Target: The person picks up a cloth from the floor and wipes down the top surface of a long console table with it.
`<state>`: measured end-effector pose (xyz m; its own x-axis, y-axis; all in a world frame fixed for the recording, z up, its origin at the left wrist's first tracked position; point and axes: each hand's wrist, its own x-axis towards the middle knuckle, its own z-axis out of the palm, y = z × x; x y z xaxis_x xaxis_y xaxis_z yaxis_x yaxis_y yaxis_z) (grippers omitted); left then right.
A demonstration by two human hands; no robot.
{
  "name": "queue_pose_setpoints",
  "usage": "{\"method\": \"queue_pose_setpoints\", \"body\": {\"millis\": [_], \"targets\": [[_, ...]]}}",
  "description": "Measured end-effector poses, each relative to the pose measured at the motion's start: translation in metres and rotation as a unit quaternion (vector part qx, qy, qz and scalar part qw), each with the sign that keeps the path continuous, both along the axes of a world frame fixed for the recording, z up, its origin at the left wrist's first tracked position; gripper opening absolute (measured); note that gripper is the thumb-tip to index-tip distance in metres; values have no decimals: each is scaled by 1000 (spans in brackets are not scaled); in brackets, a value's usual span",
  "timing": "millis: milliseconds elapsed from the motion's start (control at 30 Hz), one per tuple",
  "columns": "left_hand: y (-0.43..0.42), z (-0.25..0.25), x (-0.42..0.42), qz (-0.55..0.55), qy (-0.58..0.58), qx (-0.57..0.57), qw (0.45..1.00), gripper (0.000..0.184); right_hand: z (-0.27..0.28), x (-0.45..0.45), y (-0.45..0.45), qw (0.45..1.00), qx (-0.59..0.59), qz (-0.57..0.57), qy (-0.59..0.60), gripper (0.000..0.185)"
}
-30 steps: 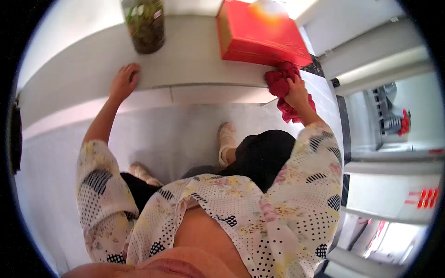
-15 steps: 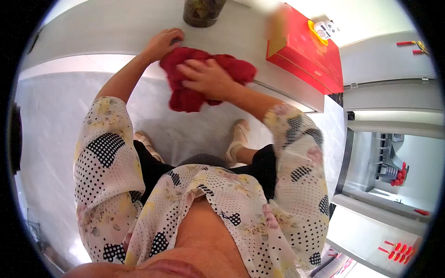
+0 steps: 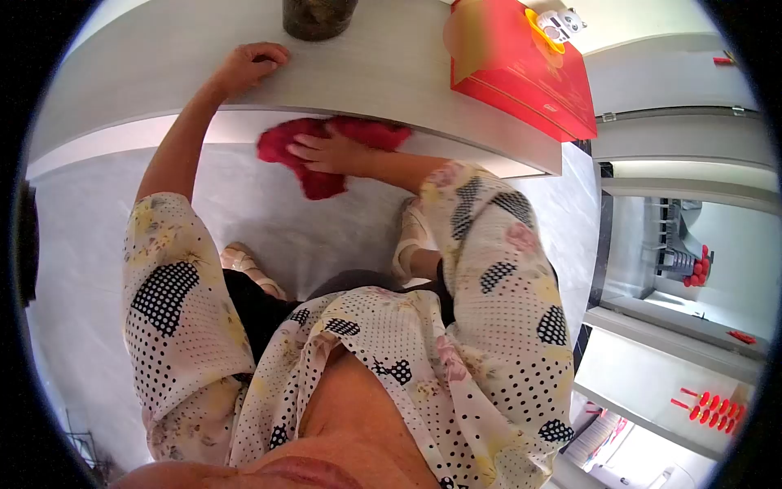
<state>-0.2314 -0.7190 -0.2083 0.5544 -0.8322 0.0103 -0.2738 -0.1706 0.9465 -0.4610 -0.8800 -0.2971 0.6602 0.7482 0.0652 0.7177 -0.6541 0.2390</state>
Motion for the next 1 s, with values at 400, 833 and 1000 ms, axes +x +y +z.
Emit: {"method": "queue_pose_setpoints", "body": {"millis": [400, 833, 1000], "targets": [[11, -14, 12, 38, -21, 45, 998, 19, 21, -264, -236, 846, -279, -380, 248, 34], [17, 11, 8, 86, 1, 44, 995, 14, -33, -188, -203, 345, 629, -549, 429, 52], [12, -9, 17, 92, 24, -5, 995, 11, -50, -33, -76, 367, 730, -456, 352, 53]]}}
